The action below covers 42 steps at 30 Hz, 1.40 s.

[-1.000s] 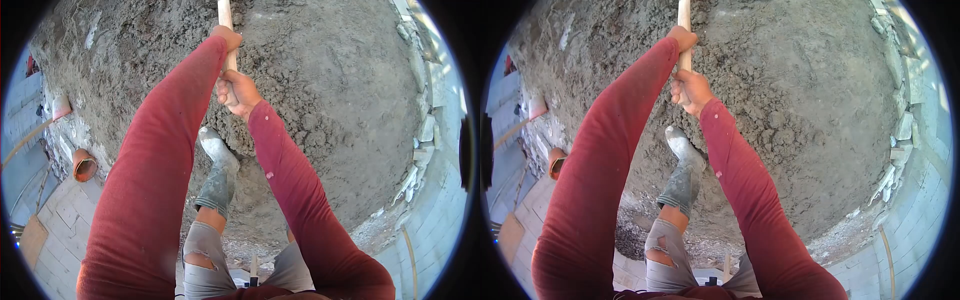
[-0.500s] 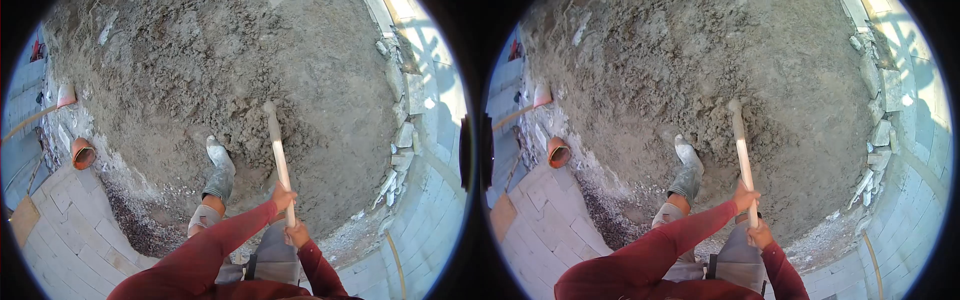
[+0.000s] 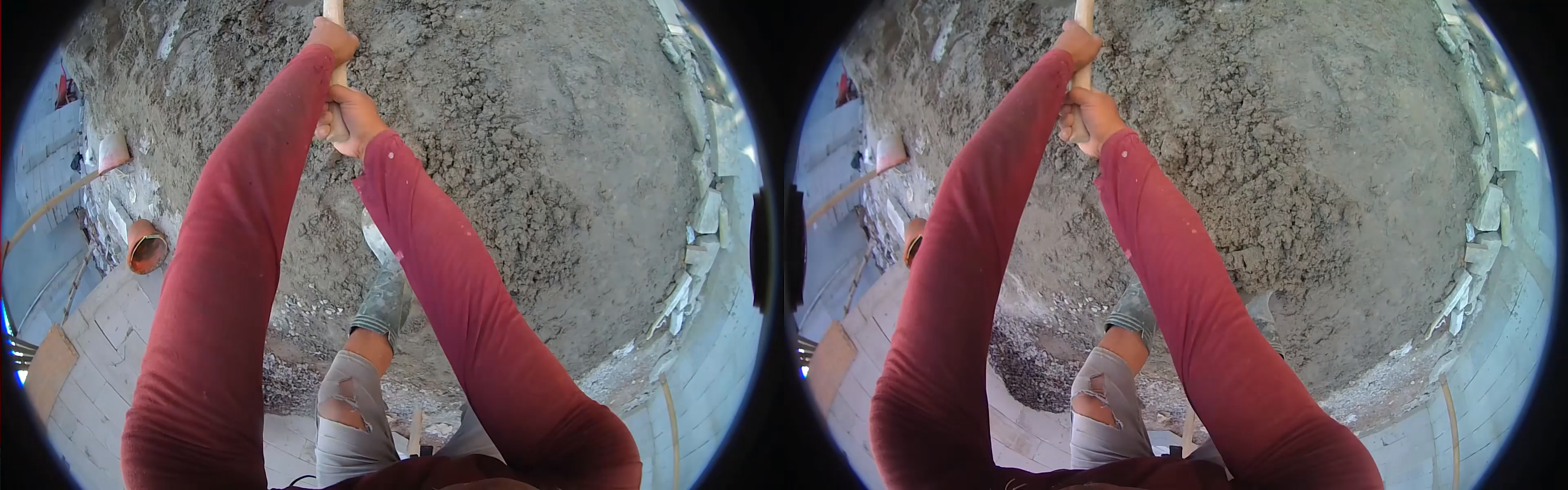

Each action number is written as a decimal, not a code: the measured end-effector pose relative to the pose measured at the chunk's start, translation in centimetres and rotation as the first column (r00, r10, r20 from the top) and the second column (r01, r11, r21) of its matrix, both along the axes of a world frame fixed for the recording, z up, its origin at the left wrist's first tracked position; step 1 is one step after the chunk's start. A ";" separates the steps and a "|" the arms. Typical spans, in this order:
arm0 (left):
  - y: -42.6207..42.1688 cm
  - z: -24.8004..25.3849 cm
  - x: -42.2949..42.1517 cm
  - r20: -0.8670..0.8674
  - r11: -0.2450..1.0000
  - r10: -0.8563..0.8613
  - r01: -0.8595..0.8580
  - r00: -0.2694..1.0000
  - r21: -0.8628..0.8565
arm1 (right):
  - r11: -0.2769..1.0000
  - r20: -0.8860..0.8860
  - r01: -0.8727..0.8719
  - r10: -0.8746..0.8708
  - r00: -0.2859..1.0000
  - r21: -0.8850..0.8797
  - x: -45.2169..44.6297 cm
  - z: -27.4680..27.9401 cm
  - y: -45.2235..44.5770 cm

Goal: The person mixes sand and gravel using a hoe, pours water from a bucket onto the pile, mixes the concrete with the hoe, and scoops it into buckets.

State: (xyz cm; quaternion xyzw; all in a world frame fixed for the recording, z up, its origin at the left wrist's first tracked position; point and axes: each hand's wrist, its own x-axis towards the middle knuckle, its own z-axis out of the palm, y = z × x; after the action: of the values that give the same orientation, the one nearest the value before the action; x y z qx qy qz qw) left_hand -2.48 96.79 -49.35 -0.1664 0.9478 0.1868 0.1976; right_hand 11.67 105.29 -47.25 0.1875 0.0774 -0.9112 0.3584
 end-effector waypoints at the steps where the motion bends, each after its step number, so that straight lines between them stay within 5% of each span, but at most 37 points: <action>1: -1.5 -2.7 -0.1 0.081 0.991 -0.033 0.044 0.996 -0.127 | 0.998 0.008 0.014 -0.014 1.000 -0.060 0.1 -1.2 -1.4; 3: -2.7 -3.2 3.6 0.429 0.971 0.023 -0.123 0.903 0.206 | 0.972 0.040 -0.132 0.126 0.991 0.197 5.7 -1.5 0.3; 4: -1.8 -4.1 6.5 0.358 0.977 0.064 -0.131 0.932 0.167 | 0.927 0.054 -0.187 0.180 0.982 0.325 8.4 -0.9 1.8; 7: 4.9 -2.5 17.6 0.089 0.982 0.188 -0.188 0.978 -0.003 | 0.955 0.266 -0.242 0.192 0.945 0.170 16.3 2.2 8.1; 12: 17.3 3.4 32.1 0.387 0.869 0.309 -0.423 0.869 0.256 | 0.857 0.496 -0.462 0.306 0.812 0.228 27.5 11.3 23.0; 15: 24.9 7.1 40.9 0.549 0.741 0.330 -0.571 0.768 0.353 | 0.689 0.582 -0.603 0.315 0.750 0.403 34.2 17.2 29.4; 18: 33.7 8.9 49.8 0.689 0.484 0.295 -0.725 0.662 0.490 | 0.512 0.646 -0.684 0.288 0.707 0.520 41.0 22.3 37.0; 21: 38.8 18.0 54.4 0.921 -0.067 0.086 -0.920 0.381 0.387 | 0.237 0.659 -0.787 0.439 0.610 0.570 45.1 30.1 43.8; 23: 41.1 21.2 58.1 0.934 -0.237 0.060 -0.904 0.352 0.356 | 0.063 0.698 -0.796 0.442 0.563 0.602 46.2 33.6 45.9; 26: 35.7 20.6 54.8 0.771 -0.158 0.220 -0.759 0.597 0.632 | 0.061 0.519 -0.684 0.603 0.606 0.727 45.9 28.4 44.2; 28: 25.0 18.4 45.3 0.631 0.035 0.326 -0.676 0.704 0.736 | 0.297 0.338 -0.611 0.621 0.707 0.734 40.0 19.4 35.7; 29: 19.6 16.4 40.4 0.523 0.161 0.425 -0.631 0.738 0.759 | 0.312 0.165 -0.510 0.704 0.691 0.802 35.3 14.9 29.4; 30: 14.1 14.9 35.0 0.357 0.357 0.487 -0.555 0.797 0.751 | 0.639 0.103 -0.527 0.578 0.809 0.560 30.0 12.3 22.3; 31: 8.7 10.8 30.5 0.098 0.591 0.525 -0.446 0.845 0.672 | 0.826 0.083 -0.443 0.444 0.892 0.347 25.1 10.2 15.4; 32: 3.1 8.1 25.6 -0.065 0.733 0.496 -0.378 0.866 0.565 | 0.868 0.057 -0.453 0.451 0.891 0.205 20.6 7.3 9.4; 33: -1.6 8.2 20.5 -0.034 0.819 0.450 -0.397 0.892 0.415 | 0.922 0.031 -0.383 0.381 0.924 0.055 16.6 5.2 3.7; 34: -6.4 4.6 16.8 -0.135 0.931 0.357 -0.340 0.925 0.134 | 0.936 0.074 -0.340 0.347 0.935 -0.094 13.6 3.3 -1.2; 36: -11.6 2.1 12.8 0.008 0.941 0.337 -0.337 0.941 -0.021 | 0.952 0.078 -0.282 0.292 0.953 -0.121 9.6 2.4 -7.9; 39: -15.5 -4.6 17.1 0.378 0.981 0.010 0.064 0.926 -0.181 | 0.918 0.159 -0.396 0.394 0.905 -0.021 14.1 1.4 -7.1; 41: -10.1 -4.4 25.1 0.185 0.918 0.395 -0.397 0.900 -0.029 | 0.852 0.181 -0.513 0.491 0.852 0.108 19.1 1.7 -1.9; 42: -6.9 -3.1 28.1 0.199 0.892 0.446 -0.452 0.873 -0.019 | 0.831 0.281 -0.556 0.528 0.801 0.022 21.2 2.6 1.2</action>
State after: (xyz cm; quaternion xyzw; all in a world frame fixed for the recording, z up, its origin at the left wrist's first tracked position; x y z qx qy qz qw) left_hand 25.63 89.94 -52.44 -0.3967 0.8562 0.2232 0.2443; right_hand 32.87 106.45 -44.69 0.2950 0.1266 -0.7320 0.6009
